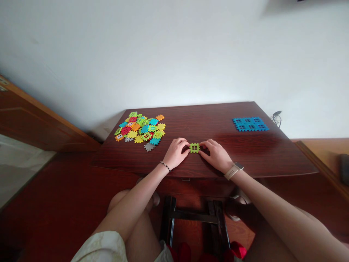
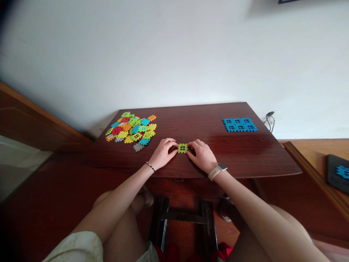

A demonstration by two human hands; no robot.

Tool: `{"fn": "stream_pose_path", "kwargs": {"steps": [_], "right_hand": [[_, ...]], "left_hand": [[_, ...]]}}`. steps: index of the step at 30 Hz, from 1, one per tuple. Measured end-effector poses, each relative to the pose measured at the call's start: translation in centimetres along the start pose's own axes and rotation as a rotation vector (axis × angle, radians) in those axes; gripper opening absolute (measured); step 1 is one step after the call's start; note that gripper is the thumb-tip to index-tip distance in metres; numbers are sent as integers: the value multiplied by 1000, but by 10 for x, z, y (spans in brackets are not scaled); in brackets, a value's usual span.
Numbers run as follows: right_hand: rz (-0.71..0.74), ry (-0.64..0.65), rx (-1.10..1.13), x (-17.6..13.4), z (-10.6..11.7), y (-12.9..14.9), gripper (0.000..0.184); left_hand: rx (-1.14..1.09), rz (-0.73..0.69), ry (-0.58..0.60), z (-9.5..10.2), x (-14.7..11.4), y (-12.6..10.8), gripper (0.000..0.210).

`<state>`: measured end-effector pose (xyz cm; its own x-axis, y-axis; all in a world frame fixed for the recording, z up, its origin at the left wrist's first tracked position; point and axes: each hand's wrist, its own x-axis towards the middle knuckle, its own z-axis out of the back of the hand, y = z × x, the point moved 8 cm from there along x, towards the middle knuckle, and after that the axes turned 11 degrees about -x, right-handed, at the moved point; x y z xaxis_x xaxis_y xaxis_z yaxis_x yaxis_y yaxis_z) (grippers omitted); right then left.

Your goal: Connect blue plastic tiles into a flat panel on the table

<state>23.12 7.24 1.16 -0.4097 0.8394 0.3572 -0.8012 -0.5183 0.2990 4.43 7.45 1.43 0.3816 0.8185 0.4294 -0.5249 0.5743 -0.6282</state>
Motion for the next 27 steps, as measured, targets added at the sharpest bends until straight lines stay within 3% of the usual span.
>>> {"fn": "stream_pose_path", "kwargs": {"steps": [7, 12, 17, 20, 23, 27], "right_hand": [[4, -2, 18, -1, 1, 0, 20], [-2, -1, 14, -1, 2, 1, 20], [2, 6, 8, 0, 2, 2, 19], [-5, 9, 10, 0, 1, 2, 19], [-3, 9, 7, 0, 1, 2, 20], [4, 10, 2, 0, 1, 2, 21]], "left_hand": [[-45, -2, 22, 4, 0, 0, 17], [-16, 5, -8, 18, 0, 1, 18], [94, 44, -139, 50, -1, 18, 19], [21, 67, -287, 74, -3, 21, 20], [-84, -51, -395, 93, -6, -13, 25], [-206, -428, -425, 111, -19, -119, 36]]}}
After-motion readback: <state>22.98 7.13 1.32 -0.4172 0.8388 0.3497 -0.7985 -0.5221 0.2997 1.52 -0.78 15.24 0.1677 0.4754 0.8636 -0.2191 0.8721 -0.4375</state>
